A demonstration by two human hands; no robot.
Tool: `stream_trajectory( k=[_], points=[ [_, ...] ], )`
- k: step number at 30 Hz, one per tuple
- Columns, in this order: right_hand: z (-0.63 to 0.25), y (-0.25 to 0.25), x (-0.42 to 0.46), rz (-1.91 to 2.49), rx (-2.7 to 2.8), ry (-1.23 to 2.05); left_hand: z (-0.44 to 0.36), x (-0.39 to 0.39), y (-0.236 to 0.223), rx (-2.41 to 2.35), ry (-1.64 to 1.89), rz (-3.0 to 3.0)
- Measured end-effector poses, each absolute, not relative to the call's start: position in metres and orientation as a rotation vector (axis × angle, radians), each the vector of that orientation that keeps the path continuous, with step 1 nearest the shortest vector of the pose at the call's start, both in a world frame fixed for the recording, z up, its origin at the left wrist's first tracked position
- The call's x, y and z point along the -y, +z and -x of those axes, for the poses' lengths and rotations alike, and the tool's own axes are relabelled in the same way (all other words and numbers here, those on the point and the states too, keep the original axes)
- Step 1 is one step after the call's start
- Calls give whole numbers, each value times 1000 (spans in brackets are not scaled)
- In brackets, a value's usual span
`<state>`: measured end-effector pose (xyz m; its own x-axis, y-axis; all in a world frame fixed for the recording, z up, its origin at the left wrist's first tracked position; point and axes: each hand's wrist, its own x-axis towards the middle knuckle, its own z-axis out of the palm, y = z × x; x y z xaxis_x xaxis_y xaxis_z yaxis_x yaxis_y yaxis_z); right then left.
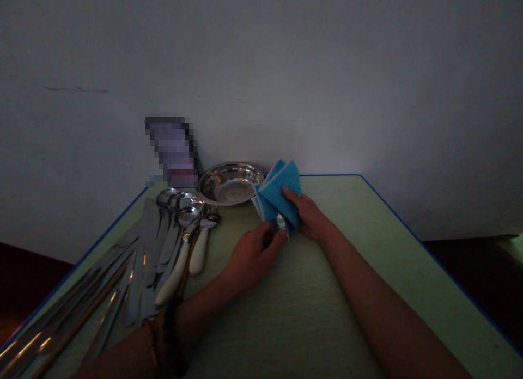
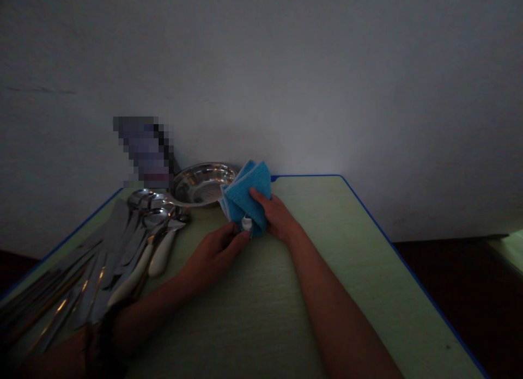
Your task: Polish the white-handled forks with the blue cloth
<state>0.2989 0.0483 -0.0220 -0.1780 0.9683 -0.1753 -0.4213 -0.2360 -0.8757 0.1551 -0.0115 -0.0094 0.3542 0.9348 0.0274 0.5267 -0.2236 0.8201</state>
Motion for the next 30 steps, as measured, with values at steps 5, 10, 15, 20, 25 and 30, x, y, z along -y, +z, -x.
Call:
stream_trajectory(
  k=[5,10,15,20,25,30],
  points=[
    [-299,-19,-47,954,817,1645,-154,12,-10,-1263,686,-1904],
    [-298,-18,-47,959,815,1646,-154,12,-10,-1269,678,-1891],
    [-298,-19,-48,964,825,1645,-155,12,-10,-1272,680,-1903],
    [-298,-21,-48,957,848,1643,-155,12,-9,-1265,674,-1911],
    [-299,-21,-49,938,863,1649,-154,11,-11,-1258,683,-1919],
    [-298,-20,-48,944,857,1642,-154,11,-9,-1267,687,-1915]
  ],
)
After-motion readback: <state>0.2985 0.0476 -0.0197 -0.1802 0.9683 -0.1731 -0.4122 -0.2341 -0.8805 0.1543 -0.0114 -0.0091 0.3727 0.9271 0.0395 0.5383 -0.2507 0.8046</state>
